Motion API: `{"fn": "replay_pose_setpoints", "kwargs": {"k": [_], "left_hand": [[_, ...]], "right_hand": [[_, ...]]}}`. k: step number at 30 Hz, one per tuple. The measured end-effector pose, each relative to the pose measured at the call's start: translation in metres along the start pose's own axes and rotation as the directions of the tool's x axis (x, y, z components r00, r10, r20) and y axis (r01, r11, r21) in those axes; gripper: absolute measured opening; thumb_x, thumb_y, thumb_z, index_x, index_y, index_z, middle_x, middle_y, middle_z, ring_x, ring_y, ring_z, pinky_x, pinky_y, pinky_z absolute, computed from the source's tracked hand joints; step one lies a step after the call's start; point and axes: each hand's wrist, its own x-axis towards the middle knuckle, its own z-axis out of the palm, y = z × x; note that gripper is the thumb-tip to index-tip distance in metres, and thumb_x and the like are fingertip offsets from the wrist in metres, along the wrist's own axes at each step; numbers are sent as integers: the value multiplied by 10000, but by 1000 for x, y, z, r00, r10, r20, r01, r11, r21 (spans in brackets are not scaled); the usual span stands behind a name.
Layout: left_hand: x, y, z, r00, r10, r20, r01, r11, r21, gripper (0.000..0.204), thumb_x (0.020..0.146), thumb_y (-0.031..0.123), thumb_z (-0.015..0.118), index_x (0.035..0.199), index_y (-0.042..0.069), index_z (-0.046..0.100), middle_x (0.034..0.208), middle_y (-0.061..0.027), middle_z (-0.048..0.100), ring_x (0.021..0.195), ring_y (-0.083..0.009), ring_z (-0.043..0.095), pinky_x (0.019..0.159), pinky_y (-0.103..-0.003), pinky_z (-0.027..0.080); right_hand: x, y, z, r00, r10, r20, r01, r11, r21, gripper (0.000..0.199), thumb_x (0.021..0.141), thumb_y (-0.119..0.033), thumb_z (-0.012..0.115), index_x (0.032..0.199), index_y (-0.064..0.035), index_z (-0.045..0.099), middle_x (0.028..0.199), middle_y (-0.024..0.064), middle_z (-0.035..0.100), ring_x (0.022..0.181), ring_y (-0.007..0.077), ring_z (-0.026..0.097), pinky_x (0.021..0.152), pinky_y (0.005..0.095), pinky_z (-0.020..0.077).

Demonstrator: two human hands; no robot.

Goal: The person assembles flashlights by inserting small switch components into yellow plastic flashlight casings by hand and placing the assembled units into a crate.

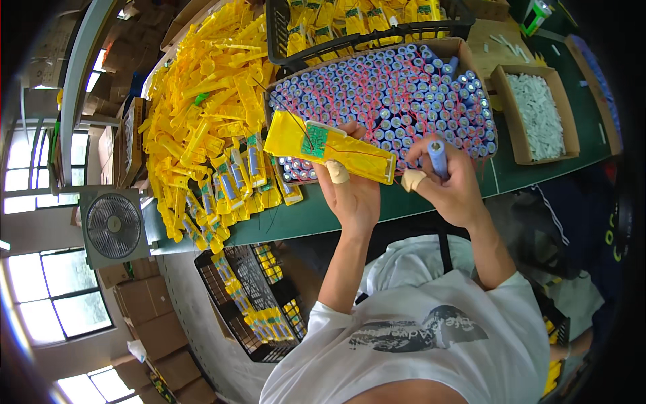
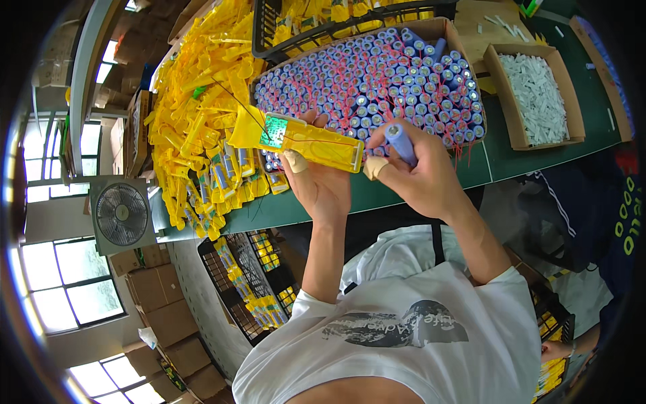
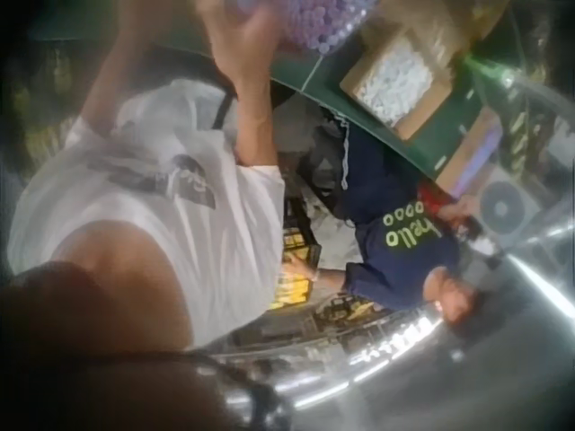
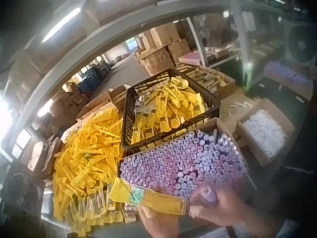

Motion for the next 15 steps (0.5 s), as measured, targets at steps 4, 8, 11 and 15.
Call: {"fn": "replay_pose_setpoints", "kwargs": {"k": [4, 8, 11, 15], "left_hand": [[-2, 1, 6, 1000, 0, 4, 0, 997, 74, 576, 1027, 433, 497, 1445, 64, 350, 1393, -145, 467, 1235, -262, 515, 999, -418, 487], [-2, 5, 12, 997, -77, -6, 77, 997, 28, 561, 1030, 424, 495, 1425, 48, 366, 1358, -142, 487, 1202, -258, 539, 993, -410, 493], [-3, 7, 10, 994, -109, -5, 109, 994, 6, 544, 1035, 421, 488, 1410, 43, 380, 1344, -136, 491, 1188, -255, 547, 991, -406, 494], [-4, 7, 5, 992, -126, 7, 126, 991, -53, 505, 1050, 370, 464, 1424, 47, 360, 1348, -155, 494, 1180, -257, 551, 1009, -407, 472]], "right_hand": [[8, -2, 1, 960, -219, 175, 269, 894, -359, 249, 795, -96, 739, 1038, -87, 686, 690, 54, 646, 544, 147, 600, 529, 293, 439], [17, 10, -14, 870, -400, 287, 487, 782, -389, 251, 755, -101, 800, 987, -75, 708, 730, 85, 676, 587, 223, 649, 536, 329, 464], [22, 14, -16, 850, -413, 327, 517, 770, -373, 241, 740, -110, 810, 959, -79, 715, 730, 82, 682, 606, 244, 662, 536, 342, 473], [24, 12, -18, 870, -378, 317, 483, 784, -390, 245, 728, -112, 812, 952, -79, 718, 717, 83, 677, 604, 247, 660, 545, 342, 475]]}}
